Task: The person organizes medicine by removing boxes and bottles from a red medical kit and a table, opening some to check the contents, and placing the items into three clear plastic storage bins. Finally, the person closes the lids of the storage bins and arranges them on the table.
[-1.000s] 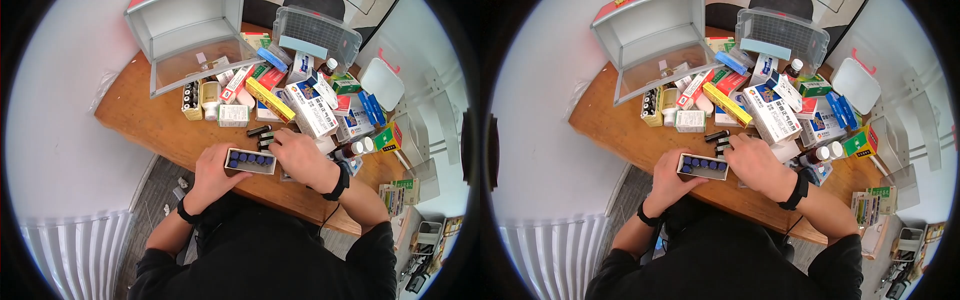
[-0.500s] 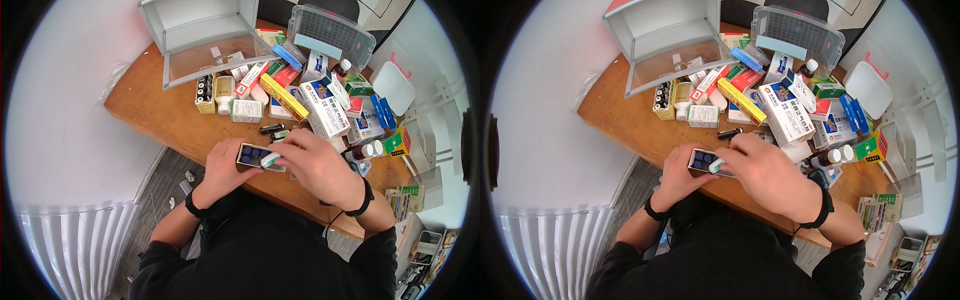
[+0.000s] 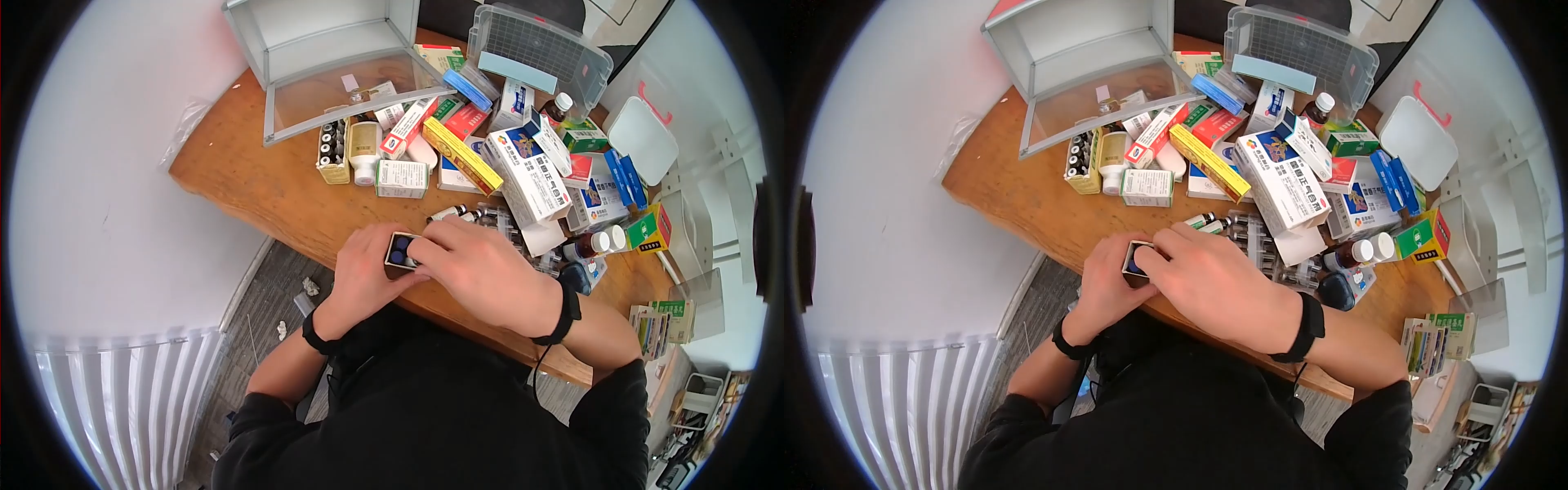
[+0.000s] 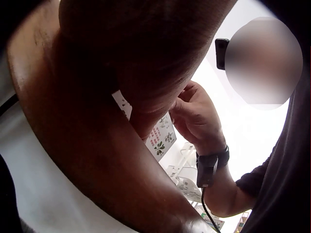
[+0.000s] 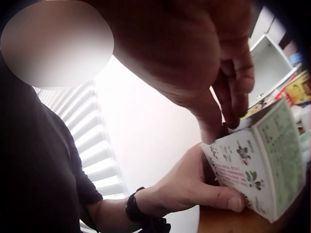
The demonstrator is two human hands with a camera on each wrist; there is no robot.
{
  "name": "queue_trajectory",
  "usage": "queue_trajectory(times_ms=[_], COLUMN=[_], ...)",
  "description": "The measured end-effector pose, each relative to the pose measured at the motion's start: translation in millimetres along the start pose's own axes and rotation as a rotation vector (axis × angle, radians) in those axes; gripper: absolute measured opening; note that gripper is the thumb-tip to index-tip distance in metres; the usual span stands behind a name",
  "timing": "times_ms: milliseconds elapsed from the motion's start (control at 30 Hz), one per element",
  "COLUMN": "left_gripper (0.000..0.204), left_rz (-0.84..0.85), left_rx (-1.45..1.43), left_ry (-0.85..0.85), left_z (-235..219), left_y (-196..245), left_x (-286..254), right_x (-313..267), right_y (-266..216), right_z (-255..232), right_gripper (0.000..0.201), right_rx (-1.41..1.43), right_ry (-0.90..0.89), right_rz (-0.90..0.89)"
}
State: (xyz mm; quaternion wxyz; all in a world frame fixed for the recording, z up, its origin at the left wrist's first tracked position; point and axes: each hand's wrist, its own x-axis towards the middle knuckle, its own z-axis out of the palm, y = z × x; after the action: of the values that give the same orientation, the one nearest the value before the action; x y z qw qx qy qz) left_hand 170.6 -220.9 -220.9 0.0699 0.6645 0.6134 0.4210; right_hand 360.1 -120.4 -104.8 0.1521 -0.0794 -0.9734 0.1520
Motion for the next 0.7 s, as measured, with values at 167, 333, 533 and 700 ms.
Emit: queue_trajectory(times_ms=[167, 333, 533, 700], left_gripper=[0.069, 0.07, 0.068, 0.067], left_rz=[-0.039, -0.023, -0.02, -0.02], left_rx=[0.006, -0.021, -0.032, -0.038], left_ry=[-0.016, -0.022, -0.032, -0.026], left_z=[-0.9, -3.6, -3.2, -3.8], left_y=[0.2, -0.4, 0.2, 0.4], left_x=[-0.2, -0.1, 2.0, 0.5], right_x=[-4.6, -23.7, -31.9, -27.6], right_y=[8.8, 35.8, 57.2, 52.9], right_z=[7.1, -6.0, 10.0, 14.5], right_gripper=[0.027, 0.03, 0.016, 0.009], right_rx=[0.099, -0.013, -0.154, -0.293], right_ry=[0.012, 0.15, -0.022, -0.101], right_rz=[0.019, 0.153, 0.221, 0.183])
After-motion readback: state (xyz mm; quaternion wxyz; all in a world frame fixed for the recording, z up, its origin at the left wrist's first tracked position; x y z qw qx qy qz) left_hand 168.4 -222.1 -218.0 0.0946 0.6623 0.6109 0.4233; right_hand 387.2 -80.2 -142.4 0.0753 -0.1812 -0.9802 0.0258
